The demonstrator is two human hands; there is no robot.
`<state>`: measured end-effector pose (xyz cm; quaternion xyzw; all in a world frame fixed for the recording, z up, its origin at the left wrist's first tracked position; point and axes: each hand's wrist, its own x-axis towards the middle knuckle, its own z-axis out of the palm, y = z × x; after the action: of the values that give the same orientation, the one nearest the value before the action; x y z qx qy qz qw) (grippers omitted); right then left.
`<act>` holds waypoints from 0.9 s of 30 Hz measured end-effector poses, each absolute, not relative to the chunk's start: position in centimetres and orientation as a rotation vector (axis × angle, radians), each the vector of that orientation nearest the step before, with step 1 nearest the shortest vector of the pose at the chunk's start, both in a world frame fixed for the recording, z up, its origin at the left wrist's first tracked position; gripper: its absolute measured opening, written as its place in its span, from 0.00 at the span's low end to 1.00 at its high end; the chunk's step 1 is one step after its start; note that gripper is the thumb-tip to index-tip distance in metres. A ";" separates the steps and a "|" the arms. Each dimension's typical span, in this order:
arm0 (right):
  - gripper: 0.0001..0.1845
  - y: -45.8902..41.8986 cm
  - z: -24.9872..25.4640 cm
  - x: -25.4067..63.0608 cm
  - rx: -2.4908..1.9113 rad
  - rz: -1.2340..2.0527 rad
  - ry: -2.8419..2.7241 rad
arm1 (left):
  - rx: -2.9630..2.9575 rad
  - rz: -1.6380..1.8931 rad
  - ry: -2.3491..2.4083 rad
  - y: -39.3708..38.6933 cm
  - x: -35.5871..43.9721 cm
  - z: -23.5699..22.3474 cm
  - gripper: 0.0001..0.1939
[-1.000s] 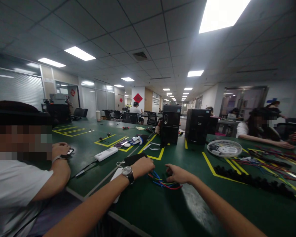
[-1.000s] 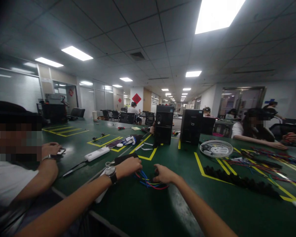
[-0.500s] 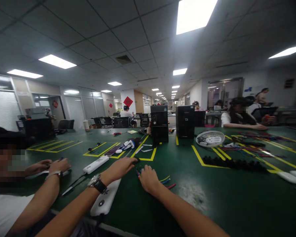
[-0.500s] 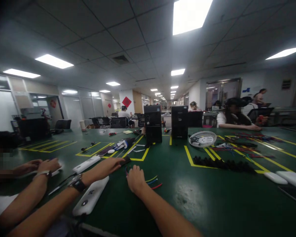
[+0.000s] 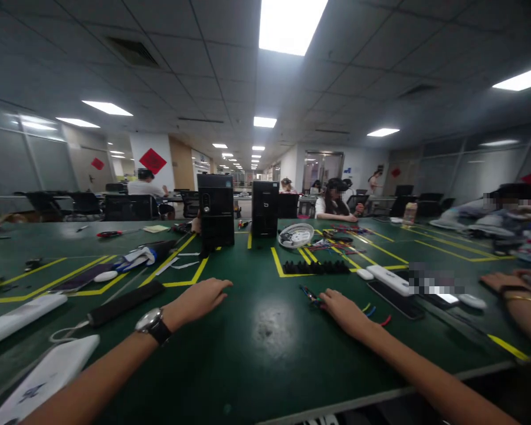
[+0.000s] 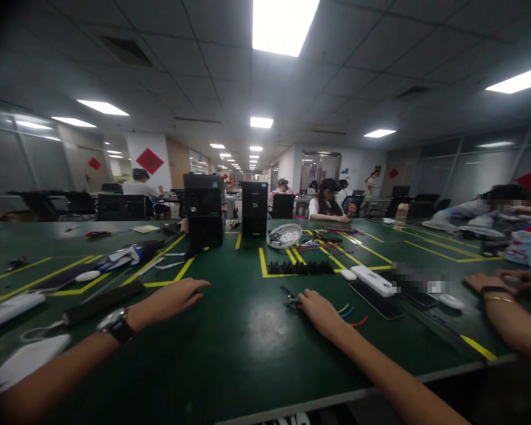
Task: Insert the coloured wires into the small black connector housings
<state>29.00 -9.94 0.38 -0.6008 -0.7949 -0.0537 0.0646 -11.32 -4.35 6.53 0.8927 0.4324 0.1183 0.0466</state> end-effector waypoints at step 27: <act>0.11 -7.2 3.9 38.5 -2.100 -0.040 -2.048 | 2.524 0.602 1.091 12.0 10.5 -1.2 0.23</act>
<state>38.49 -7.16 3.93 -0.7119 -0.6944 -0.0136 0.1039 10.45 12.05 -1.21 0.8848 0.3824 0.2110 0.1626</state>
